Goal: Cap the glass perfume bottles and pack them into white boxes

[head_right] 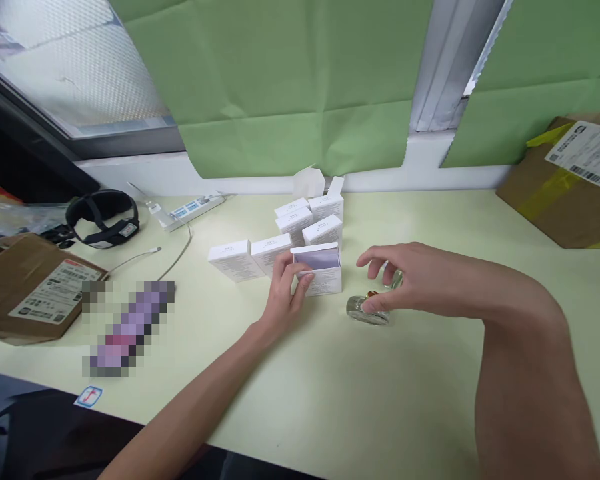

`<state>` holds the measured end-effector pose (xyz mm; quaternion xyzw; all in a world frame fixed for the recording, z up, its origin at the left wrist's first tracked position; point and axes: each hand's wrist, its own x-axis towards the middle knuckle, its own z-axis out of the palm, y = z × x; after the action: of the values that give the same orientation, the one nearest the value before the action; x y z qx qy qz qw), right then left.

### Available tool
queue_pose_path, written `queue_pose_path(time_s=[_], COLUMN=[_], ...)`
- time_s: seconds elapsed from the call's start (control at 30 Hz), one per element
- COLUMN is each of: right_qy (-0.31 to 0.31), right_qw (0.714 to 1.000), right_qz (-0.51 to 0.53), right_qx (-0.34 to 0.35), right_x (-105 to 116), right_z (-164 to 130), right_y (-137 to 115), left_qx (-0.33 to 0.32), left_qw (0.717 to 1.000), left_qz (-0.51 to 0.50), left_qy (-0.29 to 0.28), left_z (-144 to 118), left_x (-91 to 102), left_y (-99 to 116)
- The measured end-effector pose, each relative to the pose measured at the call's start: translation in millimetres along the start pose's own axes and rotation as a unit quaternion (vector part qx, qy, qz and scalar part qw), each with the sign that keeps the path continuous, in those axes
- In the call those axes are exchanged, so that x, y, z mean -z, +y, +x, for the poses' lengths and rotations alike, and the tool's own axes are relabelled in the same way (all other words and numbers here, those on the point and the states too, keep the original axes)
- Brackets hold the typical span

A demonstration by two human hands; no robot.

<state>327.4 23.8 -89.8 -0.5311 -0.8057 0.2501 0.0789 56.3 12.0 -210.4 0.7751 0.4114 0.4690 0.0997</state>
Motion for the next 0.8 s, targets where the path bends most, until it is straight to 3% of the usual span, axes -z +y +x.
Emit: queue_pose_path(time_s=[0.1, 0.33, 0.5, 0.67, 0.8], right_qy=[-0.099, -0.035, -0.015, 0.033, 0.069], right_qw=[0.992, 0.994, 0.992, 0.990, 0.984], right_qz=[0.066, 0.077, 0.080, 0.109, 0.147], right_qx=[-0.034, -0.071, -0.095, -0.084, -0.073], right_x=[-6, -51, -77, -85, -71], right_z=[-9, -45, -50, -49, -54], right_y=[8, 10, 2, 0, -4], left_qx=[0.007, 0.052, 0.049, 0.051, 0.057], left_qw=[1.000, 0.998, 0.998, 0.998, 0.997], left_qz=[-0.002, -0.032, -0.028, -0.026, -0.048], left_qy=[-0.002, 0.018, 0.023, 0.026, 0.012], left_z=[-2, -5, -7, -7, -7], left_x=[0.2, 5.7, 9.8, 16.2, 19.0], left_y=[0, 9, 11, 9, 10])
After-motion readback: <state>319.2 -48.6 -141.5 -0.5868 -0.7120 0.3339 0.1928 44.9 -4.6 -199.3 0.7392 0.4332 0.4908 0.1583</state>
